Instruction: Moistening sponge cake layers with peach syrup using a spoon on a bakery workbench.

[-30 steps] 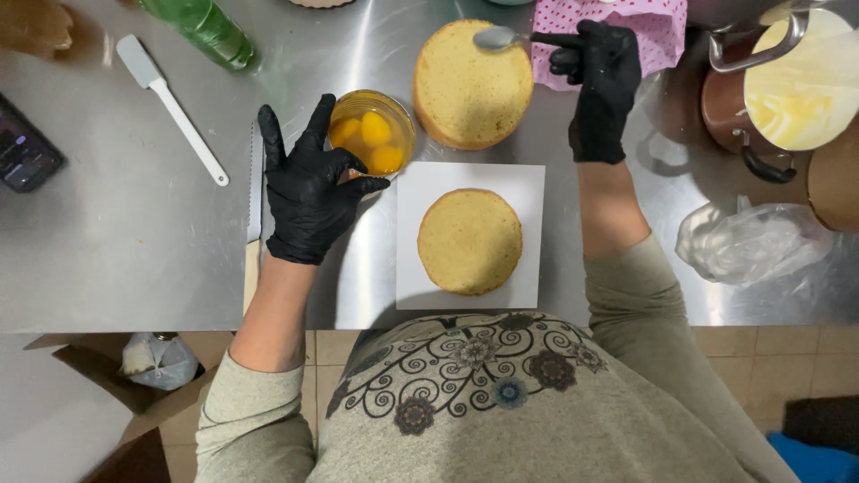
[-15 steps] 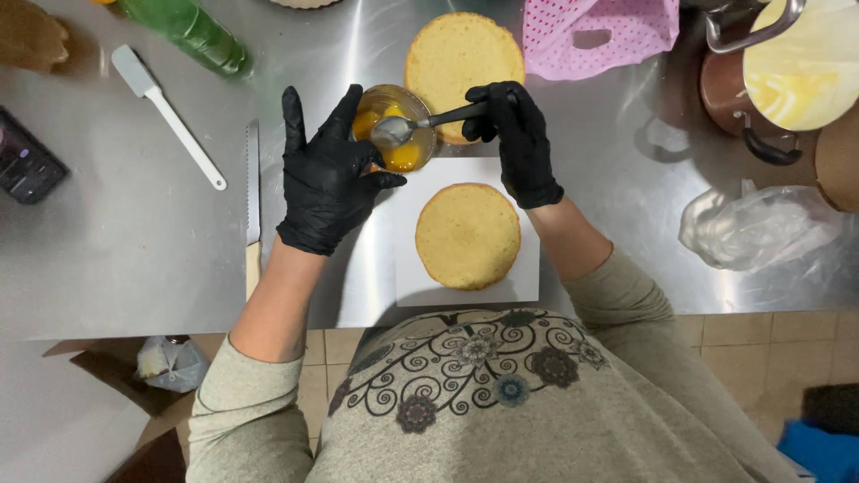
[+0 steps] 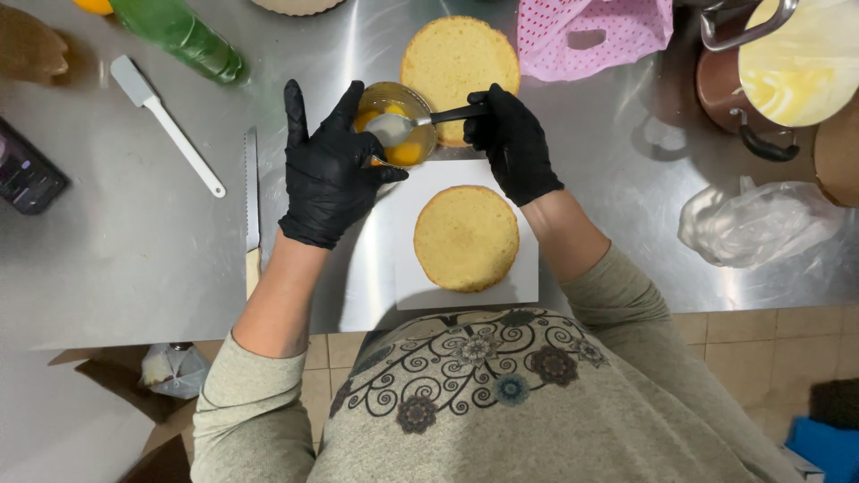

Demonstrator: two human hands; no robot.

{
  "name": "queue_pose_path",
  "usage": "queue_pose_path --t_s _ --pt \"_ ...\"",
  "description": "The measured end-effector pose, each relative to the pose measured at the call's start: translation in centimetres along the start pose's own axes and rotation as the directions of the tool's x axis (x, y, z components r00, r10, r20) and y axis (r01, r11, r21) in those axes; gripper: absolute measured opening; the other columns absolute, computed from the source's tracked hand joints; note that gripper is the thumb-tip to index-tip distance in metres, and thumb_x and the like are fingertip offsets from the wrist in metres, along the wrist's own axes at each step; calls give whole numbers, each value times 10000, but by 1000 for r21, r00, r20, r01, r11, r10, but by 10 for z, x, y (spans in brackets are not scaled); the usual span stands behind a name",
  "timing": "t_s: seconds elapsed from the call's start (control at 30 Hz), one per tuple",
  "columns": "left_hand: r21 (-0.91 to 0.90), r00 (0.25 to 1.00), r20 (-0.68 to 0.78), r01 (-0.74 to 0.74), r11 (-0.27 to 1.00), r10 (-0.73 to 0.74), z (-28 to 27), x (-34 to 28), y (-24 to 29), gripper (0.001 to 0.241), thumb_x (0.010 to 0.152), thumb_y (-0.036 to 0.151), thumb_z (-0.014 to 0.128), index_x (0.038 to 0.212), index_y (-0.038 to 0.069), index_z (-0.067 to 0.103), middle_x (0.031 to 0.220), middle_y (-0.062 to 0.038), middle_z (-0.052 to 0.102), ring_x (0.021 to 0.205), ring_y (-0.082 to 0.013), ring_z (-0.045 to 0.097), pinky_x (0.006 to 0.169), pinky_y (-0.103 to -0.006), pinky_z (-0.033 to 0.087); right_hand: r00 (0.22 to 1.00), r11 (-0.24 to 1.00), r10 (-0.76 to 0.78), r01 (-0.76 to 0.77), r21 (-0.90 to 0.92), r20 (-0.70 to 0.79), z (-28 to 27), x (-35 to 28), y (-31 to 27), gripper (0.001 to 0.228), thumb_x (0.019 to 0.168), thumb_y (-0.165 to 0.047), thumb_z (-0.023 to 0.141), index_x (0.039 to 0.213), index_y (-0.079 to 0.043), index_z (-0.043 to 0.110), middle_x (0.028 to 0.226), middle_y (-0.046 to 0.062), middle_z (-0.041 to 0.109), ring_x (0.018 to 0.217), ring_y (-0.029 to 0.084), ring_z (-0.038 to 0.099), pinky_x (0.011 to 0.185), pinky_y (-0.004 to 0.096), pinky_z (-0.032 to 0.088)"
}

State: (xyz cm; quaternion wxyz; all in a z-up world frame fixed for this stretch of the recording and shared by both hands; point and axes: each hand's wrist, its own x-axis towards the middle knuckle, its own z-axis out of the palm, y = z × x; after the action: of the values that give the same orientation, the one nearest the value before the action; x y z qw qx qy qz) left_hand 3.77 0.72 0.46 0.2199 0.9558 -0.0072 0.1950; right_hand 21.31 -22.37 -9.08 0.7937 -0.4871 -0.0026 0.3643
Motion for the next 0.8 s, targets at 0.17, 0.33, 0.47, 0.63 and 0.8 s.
queue_pose_path --t_s 0.17,0.33,0.47,0.63,0.8 --pt "-6 999 -20 30 1000 -30 2 2 -8 323 785 351 941 804 154 686 1088 -132 702 1336 -283 654 1272 -652 2 992 988 -117 112 105 45 -22 2 -23 382 1092 -322 556 1199 34 643 855 79 648 764 179 620 690 295 489" --pt "-33 996 -79 33 999 -36 3 3 -12 300 826 344 913 784 183 663 882 -40 710 1395 -297 620 1275 -640 -17 963 973 -230 222 -70 -143 -54 10 -50 422 1090 -395 579 1175 11 660 840 73 653 715 174 613 660 294 493" --pt "-9 990 -132 38 999 -39 7 -2 -19 307 821 334 913 747 177 660 814 -14 684 1396 -290 628 1273 -645 -19 935 965 -261 260 -38 -239 -93 26 -51 434 1056 -421 596 1196 -16 668 842 93 689 709 184 639 636 289 484" --pt "2 989 -139 51 999 -51 4 -10 -21 345 829 363 944 765 170 665 787 -15 662 1413 -284 634 1294 -640 -12 899 949 -316 300 -100 -305 -134 52 -23 440 1028 -451 586 1186 -50 678 837 92 730 689 190 676 588 278 467" --pt "5 991 -88 103 995 -102 -3 -20 -18 299 804 378 935 780 193 701 843 -6 705 1429 -273 599 1275 -645 -22 853 919 -393 351 -180 -344 -129 59 -13 425 1043 -461 588 1201 -73 659 858 82 754 727 184 705 592 268 453"
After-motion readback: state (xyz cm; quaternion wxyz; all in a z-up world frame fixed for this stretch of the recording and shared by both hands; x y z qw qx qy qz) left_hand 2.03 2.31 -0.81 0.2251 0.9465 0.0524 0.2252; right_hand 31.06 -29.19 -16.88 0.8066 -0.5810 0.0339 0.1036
